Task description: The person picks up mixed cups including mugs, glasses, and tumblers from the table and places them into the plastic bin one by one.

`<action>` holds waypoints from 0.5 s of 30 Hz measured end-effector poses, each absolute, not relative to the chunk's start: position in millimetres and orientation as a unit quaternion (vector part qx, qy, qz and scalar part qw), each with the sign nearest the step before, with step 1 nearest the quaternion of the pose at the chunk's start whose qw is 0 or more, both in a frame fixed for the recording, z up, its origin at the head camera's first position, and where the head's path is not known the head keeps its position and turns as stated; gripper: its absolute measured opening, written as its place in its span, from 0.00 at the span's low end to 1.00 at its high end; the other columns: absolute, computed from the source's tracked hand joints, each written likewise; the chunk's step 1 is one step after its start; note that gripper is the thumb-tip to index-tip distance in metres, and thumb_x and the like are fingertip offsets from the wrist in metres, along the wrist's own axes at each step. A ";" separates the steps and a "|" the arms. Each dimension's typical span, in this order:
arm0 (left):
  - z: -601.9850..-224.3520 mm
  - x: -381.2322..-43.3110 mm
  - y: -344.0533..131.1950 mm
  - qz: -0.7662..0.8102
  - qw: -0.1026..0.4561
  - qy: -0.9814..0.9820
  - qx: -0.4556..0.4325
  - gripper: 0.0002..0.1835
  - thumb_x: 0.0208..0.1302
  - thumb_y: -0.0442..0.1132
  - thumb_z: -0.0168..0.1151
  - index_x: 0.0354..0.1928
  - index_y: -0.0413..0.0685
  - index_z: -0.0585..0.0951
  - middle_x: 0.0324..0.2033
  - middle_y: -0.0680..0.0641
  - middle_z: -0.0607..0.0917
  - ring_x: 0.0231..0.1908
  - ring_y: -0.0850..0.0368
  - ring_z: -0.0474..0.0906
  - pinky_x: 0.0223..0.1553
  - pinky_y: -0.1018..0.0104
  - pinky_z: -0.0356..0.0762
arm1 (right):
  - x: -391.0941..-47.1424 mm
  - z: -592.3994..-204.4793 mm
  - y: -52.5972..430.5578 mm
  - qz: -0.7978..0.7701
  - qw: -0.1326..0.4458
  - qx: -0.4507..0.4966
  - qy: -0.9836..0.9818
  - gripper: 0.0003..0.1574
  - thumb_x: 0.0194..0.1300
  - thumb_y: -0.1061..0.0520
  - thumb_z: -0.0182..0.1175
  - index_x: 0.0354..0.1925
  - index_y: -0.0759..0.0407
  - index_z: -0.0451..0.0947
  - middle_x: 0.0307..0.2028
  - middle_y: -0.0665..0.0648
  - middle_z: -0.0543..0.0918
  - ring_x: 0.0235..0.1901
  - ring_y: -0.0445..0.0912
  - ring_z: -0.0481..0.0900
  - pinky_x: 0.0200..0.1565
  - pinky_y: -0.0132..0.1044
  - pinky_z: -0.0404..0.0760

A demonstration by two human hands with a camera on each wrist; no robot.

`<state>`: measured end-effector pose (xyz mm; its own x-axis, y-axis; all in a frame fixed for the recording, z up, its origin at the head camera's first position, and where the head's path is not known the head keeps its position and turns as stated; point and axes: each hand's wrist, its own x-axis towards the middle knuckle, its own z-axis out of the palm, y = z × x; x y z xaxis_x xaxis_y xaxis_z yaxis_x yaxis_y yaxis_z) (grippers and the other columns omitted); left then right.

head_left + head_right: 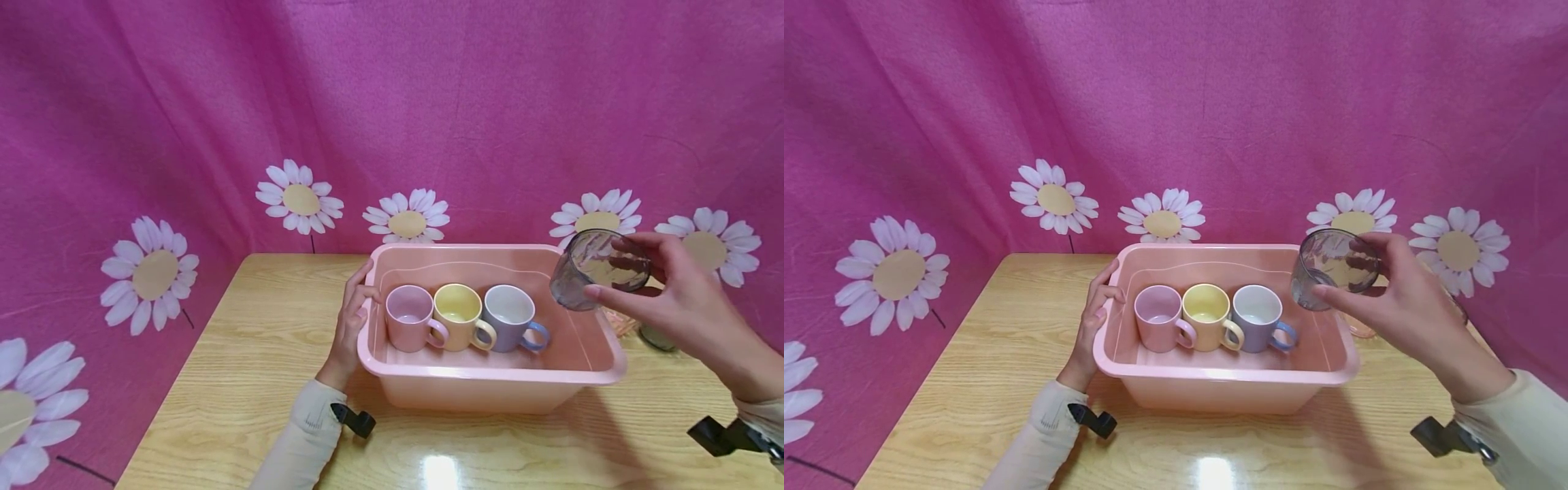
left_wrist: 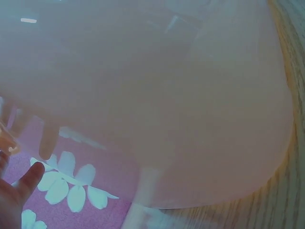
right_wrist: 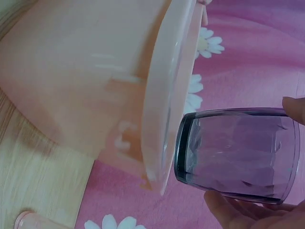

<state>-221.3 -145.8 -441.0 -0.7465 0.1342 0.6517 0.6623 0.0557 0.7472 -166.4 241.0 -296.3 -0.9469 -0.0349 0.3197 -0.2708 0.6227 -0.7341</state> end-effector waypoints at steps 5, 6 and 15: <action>-439.2 -219.6 -145.1 -0.620 0.206 -0.704 -0.277 0.17 0.57 0.40 0.39 0.40 0.33 0.69 0.72 0.44 0.55 0.71 0.46 0.51 0.69 0.43 0.49 | -169.3 -295.9 228.6 0.426 0.132 0.100 -0.890 0.47 0.50 0.61 0.73 0.62 0.52 0.58 0.53 0.45 0.74 0.45 0.27 0.75 0.38 0.17 0.75; -439.0 -219.4 -144.9 -0.621 0.205 -0.704 -0.276 0.17 0.56 0.40 0.39 0.40 0.33 0.69 0.72 0.44 0.55 0.71 0.46 0.50 0.69 0.43 0.49 | -169.7 -295.7 226.4 0.425 0.131 0.102 -0.890 0.47 0.50 0.61 0.73 0.62 0.53 0.58 0.53 0.45 0.74 0.45 0.27 0.75 0.38 0.17 0.75; -439.2 -220.2 -143.9 -0.630 0.212 -0.691 -0.285 0.16 0.57 0.38 0.39 0.40 0.31 0.69 0.72 0.40 0.55 0.71 0.44 0.50 0.69 0.43 0.47 | -171.6 -291.1 210.9 0.420 0.087 0.121 -0.895 0.55 0.51 0.56 0.74 0.71 0.45 0.55 0.56 0.52 0.75 0.46 0.32 0.77 0.40 0.20 0.77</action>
